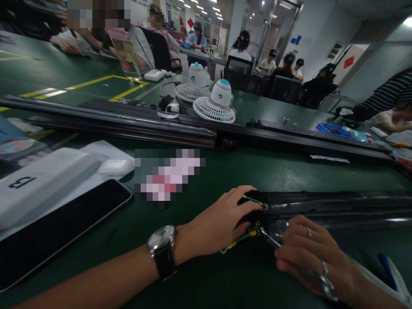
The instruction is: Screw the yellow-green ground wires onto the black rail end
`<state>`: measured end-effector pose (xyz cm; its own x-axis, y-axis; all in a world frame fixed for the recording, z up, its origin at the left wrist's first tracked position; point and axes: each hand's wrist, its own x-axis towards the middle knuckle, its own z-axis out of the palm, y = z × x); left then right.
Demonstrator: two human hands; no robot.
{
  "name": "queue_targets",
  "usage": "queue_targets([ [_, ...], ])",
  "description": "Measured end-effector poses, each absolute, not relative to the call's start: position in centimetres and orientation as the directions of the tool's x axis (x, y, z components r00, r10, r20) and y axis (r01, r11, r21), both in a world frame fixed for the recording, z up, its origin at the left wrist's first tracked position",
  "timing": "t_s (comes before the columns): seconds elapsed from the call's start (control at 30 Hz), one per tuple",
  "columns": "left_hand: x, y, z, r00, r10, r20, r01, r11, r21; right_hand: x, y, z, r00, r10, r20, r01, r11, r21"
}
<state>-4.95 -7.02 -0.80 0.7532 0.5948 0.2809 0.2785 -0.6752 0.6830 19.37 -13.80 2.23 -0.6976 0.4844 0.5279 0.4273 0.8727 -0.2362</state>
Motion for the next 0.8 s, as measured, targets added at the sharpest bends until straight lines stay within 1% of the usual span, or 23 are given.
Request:
queue_targets([
  [0.07,-5.0,-7.1,-0.7,0.75,0.597,0.286,0.272,-0.672,0.689,19.4,-13.8,2.4,-0.682,0.483,0.55,0.426,0.873,-0.239],
  [0.17,-5.2,-7.1,-0.3,0.759,0.593,0.27,0.267,-0.661,0.701,20.1,-13.8,3.0,-0.583,0.511,0.631,0.464,0.847,-0.258],
  [0.27,-5.2,-6.8,0.6,0.757,0.605,0.246,0.276,-0.638,0.719,21.3,-13.6,3.1,-0.483,0.568,0.666,0.485,0.807,-0.336],
  [0.33,-4.9,-6.1,1.5,0.751,0.62,0.228,0.311,-0.636,0.707,22.0,-13.4,2.7,-0.408,0.61,0.679,0.486,0.775,-0.404],
  [0.4,-4.1,-4.9,2.4,0.771,0.603,0.203,0.361,-0.677,0.641,22.5,-13.1,2.2,-0.351,0.645,0.679,0.495,0.743,-0.45],
  [0.43,-3.5,-4.2,2.8,0.8,0.57,0.189,0.375,-0.72,0.584,22.6,-12.9,2.0,-0.332,0.648,0.686,0.498,0.738,-0.456],
  [0.53,-1.7,-2.1,3.6,0.907,0.387,0.165,0.309,-0.879,0.364,22.8,-12.5,1.7,-0.318,0.64,0.699,0.504,0.739,-0.447],
  [0.6,-0.5,-0.9,3.7,0.94,0.304,0.151,0.259,-0.93,0.263,22.7,-12.4,1.7,-0.314,0.646,0.696,0.509,0.733,-0.451],
  [0.67,0.3,-0.2,3.4,0.957,0.258,0.132,0.227,-0.95,0.214,22.7,-12.5,1.8,-0.32,0.658,0.682,0.505,0.727,-0.465],
  [0.8,1.0,0.2,2.6,0.972,0.212,0.102,0.189,-0.961,0.202,22.8,-12.7,1.9,-0.327,0.665,0.671,0.502,0.724,-0.473],
])
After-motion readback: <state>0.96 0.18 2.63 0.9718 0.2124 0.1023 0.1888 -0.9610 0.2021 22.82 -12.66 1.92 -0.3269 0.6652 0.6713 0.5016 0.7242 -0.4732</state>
